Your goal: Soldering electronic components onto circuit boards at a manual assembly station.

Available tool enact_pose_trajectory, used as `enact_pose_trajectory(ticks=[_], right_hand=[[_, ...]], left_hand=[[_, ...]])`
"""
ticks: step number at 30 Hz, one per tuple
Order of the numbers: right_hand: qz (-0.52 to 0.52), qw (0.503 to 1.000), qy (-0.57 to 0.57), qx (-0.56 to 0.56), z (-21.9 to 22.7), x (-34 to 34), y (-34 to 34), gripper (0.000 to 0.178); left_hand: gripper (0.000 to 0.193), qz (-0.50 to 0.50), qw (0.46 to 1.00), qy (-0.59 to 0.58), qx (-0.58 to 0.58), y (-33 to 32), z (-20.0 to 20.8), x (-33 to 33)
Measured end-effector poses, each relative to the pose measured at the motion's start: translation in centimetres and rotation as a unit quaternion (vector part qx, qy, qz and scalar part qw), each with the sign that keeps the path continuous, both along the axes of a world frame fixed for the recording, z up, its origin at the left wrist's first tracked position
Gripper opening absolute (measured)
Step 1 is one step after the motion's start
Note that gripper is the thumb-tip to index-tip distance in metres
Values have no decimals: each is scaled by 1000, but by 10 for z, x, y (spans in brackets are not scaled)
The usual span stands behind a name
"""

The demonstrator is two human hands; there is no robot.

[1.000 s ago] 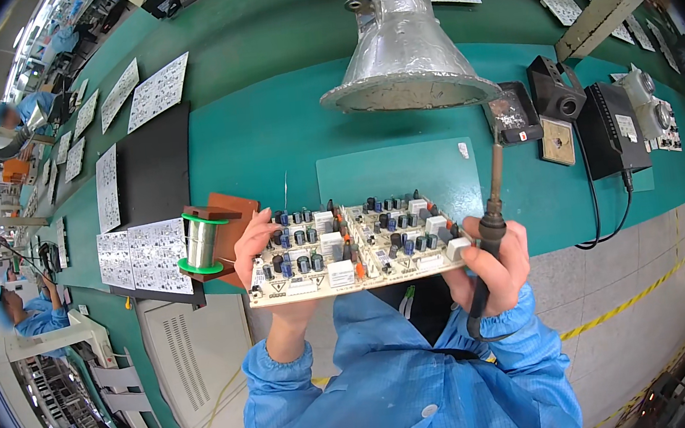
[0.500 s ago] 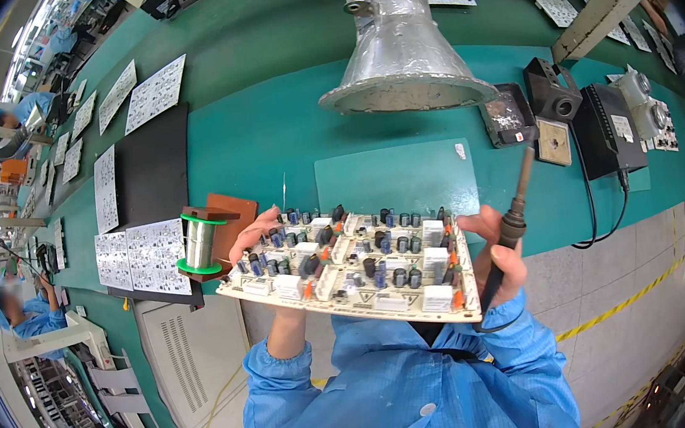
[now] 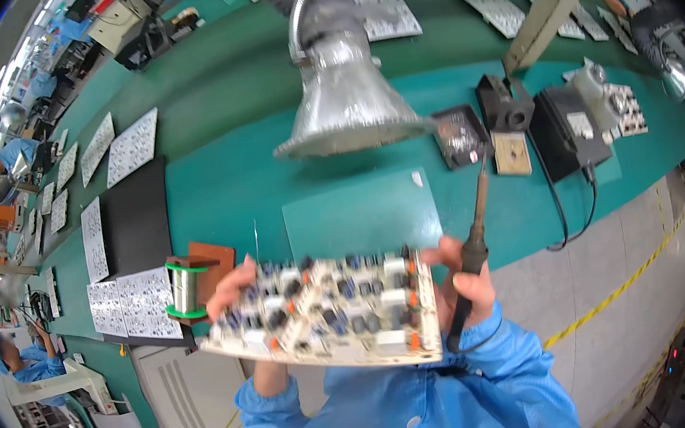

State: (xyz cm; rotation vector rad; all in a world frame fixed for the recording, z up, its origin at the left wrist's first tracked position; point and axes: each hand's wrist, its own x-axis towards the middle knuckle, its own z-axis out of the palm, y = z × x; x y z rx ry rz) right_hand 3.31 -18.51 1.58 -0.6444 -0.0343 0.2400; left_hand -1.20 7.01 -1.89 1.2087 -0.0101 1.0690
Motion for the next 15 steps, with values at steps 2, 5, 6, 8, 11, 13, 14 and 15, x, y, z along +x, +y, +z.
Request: enact_pose_trajectory(ticks=[2,5,6,8,11,13,14,15], right_hand=[[-10,986,3,-164,4,-3,-11,59],[-27,964,-14,-264,-10,-12,-7,60],[12,967,-51,-249,-9,-11,-9,58],[-200,795,-477,-317,-5,14,4,57],[-210,771,-469,-376,-14,19,-25,55],[-216,744,-451,-444,-21,22,-47,52],[-212,731,-441,-476,-29,24,-56,52],[-217,723,-436,-489,-35,27,-62,51]], left_hand=[[23,4,985,21,171,4,25,1],[24,-55,981,-51,179,25,37,-13],[25,-69,977,-49,196,38,46,-18],[23,67,965,-74,242,39,75,-12],[16,254,935,71,239,82,100,5],[23,221,944,135,202,140,104,24],[24,262,913,152,271,148,120,47],[26,273,905,197,261,152,133,71]])
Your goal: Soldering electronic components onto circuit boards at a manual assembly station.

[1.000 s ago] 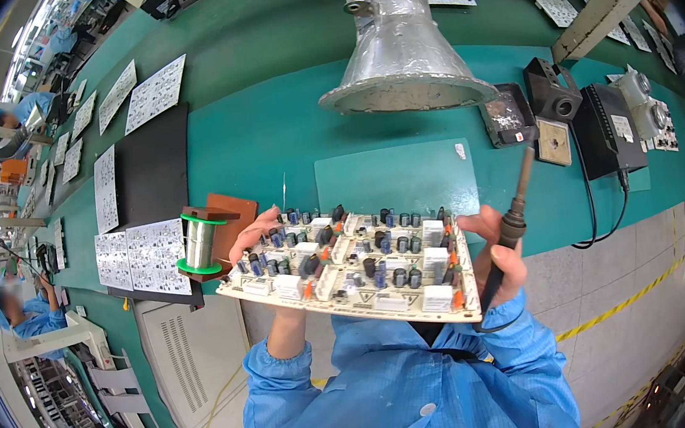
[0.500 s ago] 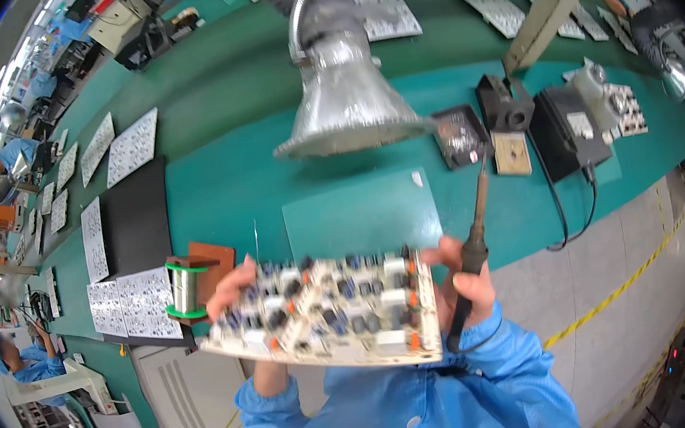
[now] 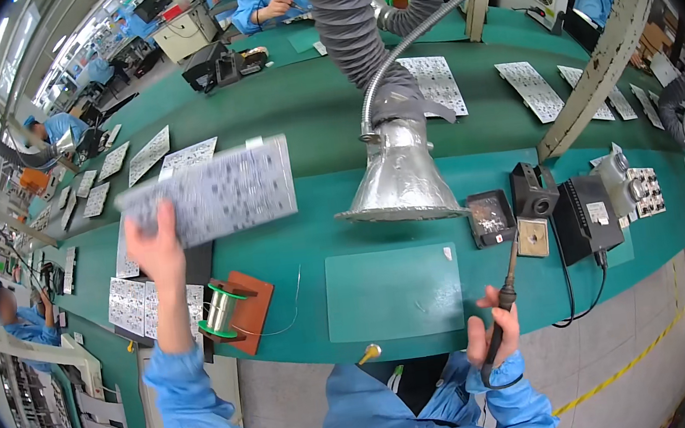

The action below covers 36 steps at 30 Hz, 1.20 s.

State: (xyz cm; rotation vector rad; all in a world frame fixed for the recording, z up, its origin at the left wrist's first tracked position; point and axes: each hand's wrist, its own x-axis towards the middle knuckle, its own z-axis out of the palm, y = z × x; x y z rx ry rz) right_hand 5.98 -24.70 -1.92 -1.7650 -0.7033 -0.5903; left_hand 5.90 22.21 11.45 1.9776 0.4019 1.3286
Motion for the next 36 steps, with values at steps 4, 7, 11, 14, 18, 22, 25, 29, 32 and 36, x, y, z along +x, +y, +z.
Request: enact_pose_trajectory(ticks=[4,7,11,14,18,22,25,29,32,36], right_hand=[[-31,999,-1,-25,-8,4,-9,49],[-60,997,32,-21,-15,5,-8,45],[-36,997,5,-70,9,26,-24,45],[-45,995,-13,-92,5,45,-43,46],[-101,991,16,-90,-8,39,-61,42],[-108,991,5,-85,-3,36,-62,39],[-136,988,-1,-78,-10,26,-74,37],[-100,993,-18,-57,-11,36,-57,37],[-114,992,-34,-53,-14,36,-59,37],[-102,993,-52,-32,-16,41,-50,38]], left_hand=[[43,-3,989,137,-56,35,2,84],[64,35,960,274,49,56,-24,161],[66,150,628,440,624,174,-51,213],[75,248,811,447,284,222,-61,248],[76,98,866,432,232,180,-102,263],[71,31,871,402,282,148,-131,251],[66,-23,842,420,336,40,-98,168],[61,-24,799,453,394,96,-94,207],[57,-56,766,467,438,88,-85,211],[53,-61,710,500,492,158,-54,183]])
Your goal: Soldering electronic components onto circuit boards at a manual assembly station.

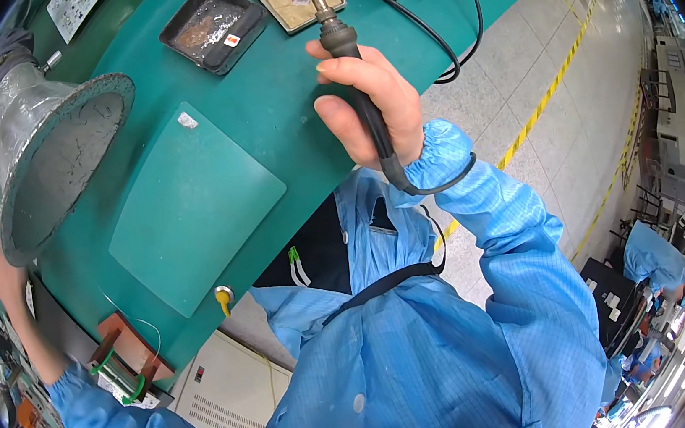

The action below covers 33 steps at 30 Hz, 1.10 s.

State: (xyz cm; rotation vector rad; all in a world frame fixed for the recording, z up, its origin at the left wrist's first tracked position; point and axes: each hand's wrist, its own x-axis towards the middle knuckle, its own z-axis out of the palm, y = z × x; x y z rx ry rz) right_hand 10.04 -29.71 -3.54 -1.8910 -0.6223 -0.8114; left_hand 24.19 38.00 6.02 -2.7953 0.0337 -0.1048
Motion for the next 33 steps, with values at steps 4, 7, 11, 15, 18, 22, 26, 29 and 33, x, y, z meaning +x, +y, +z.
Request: enact_pose_trajectory(ticks=[4,7,11,15,18,22,26,29,33], right_hand=[[-28,1000,8,0,-1,-3,-13,39],[-4,1000,-1,11,2,5,-3,39],[-9,999,32,5,5,0,-7,37],[-7,999,52,-6,2,-8,-9,37],[-7,999,49,-22,6,-11,-7,36],[-8,999,47,-20,-1,-5,-4,36],[-12,999,47,-22,7,-5,-5,36],[-12,998,52,-11,9,-1,0,37],[-22,998,61,-13,2,-4,-6,37]], left_hand=[[25,-6,958,21,-285,-251,61,-102],[15,-133,914,70,-378,-337,75,-203],[19,-271,839,172,-440,-363,61,-242],[22,-222,813,109,-527,-367,52,-252],[22,-216,798,69,-559,-359,45,-254],[28,-180,796,-79,-572,-345,41,-241],[15,-5,754,-245,-609,-317,59,-205],[18,19,695,-285,-660,-307,49,-150],[27,102,629,-177,-750,-308,28,-58]])
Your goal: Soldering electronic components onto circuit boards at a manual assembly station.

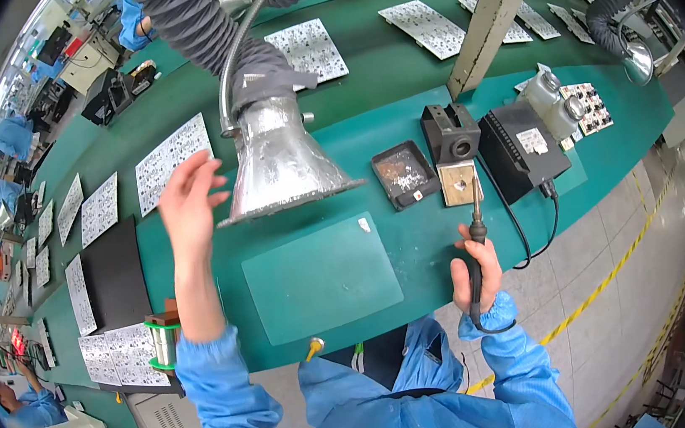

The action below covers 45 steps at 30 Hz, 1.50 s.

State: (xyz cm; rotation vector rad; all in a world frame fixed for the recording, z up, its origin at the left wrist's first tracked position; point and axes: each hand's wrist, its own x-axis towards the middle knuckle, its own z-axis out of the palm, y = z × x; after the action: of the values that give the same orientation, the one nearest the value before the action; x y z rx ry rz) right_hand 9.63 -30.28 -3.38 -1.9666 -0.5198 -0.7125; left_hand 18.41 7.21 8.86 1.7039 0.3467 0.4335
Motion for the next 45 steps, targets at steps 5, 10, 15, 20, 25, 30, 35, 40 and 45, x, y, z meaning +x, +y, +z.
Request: enact_pose_trajectory(ticks=[5,10,15,20,25,30,35,40,45], right_hand=[[-12,1000,2,-19,3,-5,-5,36],[-6,999,5,-46,8,-6,-1,35],[-28,997,15,-64,6,-9,-2,37],[-7,998,12,-67,2,-1,3,38],[-39,996,16,-77,6,-3,5,40],[-35,997,21,-59,7,-1,5,40],[-42,997,16,-61,16,-2,6,39],[-26,999,4,-33,19,-4,6,41],[-4,1000,11,-6,4,-4,4,39]], left_hand=[[24,-77,979,180,59,14,-49,97],[21,-160,951,-16,-263,41,-135,169],[22,-160,952,-49,-256,113,-201,121],[23,-117,959,-83,-245,87,-190,230],[25,-102,962,-111,-227,111,-229,259],[26,-69,970,-131,-193,214,-281,248],[30,50,962,-102,248,135,-201,271],[24,118,991,-23,-52,119,-70,165],[20,60,990,-56,-113,187,9,41]])
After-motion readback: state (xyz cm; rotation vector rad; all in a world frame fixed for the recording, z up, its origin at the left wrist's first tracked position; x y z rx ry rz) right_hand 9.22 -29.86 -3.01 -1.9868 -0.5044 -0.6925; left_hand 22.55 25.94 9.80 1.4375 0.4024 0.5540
